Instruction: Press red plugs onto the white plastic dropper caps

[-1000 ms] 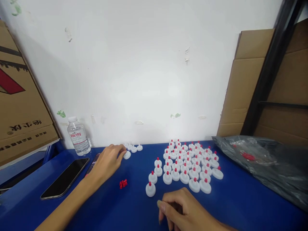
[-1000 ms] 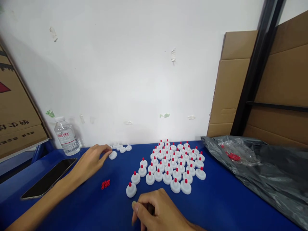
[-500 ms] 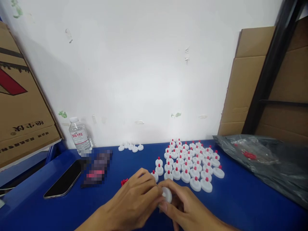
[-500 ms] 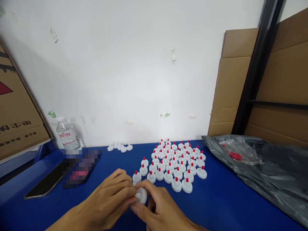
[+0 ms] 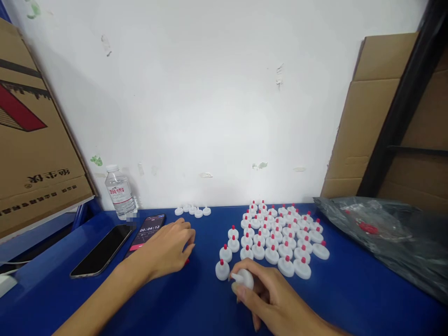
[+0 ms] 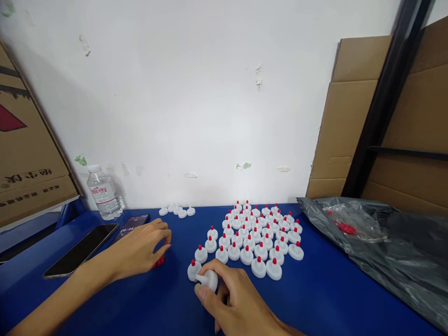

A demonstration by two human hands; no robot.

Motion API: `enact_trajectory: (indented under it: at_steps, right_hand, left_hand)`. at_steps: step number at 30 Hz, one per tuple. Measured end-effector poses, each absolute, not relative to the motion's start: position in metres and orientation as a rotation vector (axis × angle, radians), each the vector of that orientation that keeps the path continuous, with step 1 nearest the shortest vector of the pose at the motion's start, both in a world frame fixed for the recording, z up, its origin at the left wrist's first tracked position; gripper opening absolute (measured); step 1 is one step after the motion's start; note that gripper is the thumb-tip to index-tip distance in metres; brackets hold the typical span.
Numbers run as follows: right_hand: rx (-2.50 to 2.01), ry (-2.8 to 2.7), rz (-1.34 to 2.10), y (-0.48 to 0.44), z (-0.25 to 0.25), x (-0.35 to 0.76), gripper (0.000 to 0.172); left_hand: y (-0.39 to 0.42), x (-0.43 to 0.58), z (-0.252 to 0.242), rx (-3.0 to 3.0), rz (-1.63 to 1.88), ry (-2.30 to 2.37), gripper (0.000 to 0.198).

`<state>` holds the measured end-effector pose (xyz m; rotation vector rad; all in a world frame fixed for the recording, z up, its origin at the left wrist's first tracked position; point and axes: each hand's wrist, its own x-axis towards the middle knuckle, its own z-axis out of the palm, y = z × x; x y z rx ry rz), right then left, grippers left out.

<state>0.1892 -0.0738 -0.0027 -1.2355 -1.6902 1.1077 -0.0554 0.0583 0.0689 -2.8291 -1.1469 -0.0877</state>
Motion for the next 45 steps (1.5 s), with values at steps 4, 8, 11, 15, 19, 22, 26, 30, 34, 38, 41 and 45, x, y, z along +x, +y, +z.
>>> enact_trajectory:
  at_steps: [4,8,11,15,19,22,26,30,34,38,41,45]
  right_hand:
    - [-1.252,-1.705,1.096,-0.075,0.000,0.188,0.032]
    - [-1.255,-1.721,1.098,-0.076,0.003,0.187,0.029]
    - [-1.242,-1.734,1.101,-0.077,0.003,0.188,0.027]
    - [-1.235,-1.730,1.098,-0.076,0.002,0.188,0.026]
    - [-1.237,-1.743,1.093,-0.075,0.001,0.187,0.027]
    - [-1.240,-1.746,1.085,-0.075,0.001,0.187,0.029]
    - [-1.245,-1.751,1.087,-0.076,0.001,0.186,0.029]
    - [-1.246,-1.759,1.092,-0.077,0.002,0.186,0.028]
    - [-1.243,-1.755,1.087,-0.078,0.003,0.186,0.025]
    - [-1.241,-1.766,1.065,-0.076,0.002,0.186,0.024]
    - [-1.248,-1.764,1.062,-0.075,0.002,0.186,0.024]
    - [-1.253,-1.750,1.081,-0.076,0.003,0.186,0.030]
  left_hand:
    - [0.053,-0.057,0.070,-2.844,-0.009,-1.269,0.014]
    - [0.051,-0.056,0.070,-2.810,0.022,-1.278,0.016]
    - [0.051,-0.055,0.068,-2.795,0.053,-1.252,0.015]
    - [0.051,-0.055,0.067,-2.793,0.070,-1.264,0.017]
    - [0.052,-0.054,0.070,-2.820,0.061,-1.307,0.013]
    - [0.053,-0.055,0.070,-2.861,0.035,-1.300,0.012]
    - [0.055,-0.058,0.068,-2.925,-0.027,-1.293,0.011]
    - [0.057,-0.060,0.066,-2.972,-0.073,-1.288,0.012]
    - [0.058,-0.060,0.064,-3.005,-0.088,-1.268,0.012]
    - [0.059,-0.057,0.067,-3.013,-0.118,-1.237,0.014]
    - [0.058,-0.053,0.072,-2.983,-0.274,-1.206,0.015]
    - [0.047,-0.043,0.078,-2.973,-0.537,-1.242,0.015]
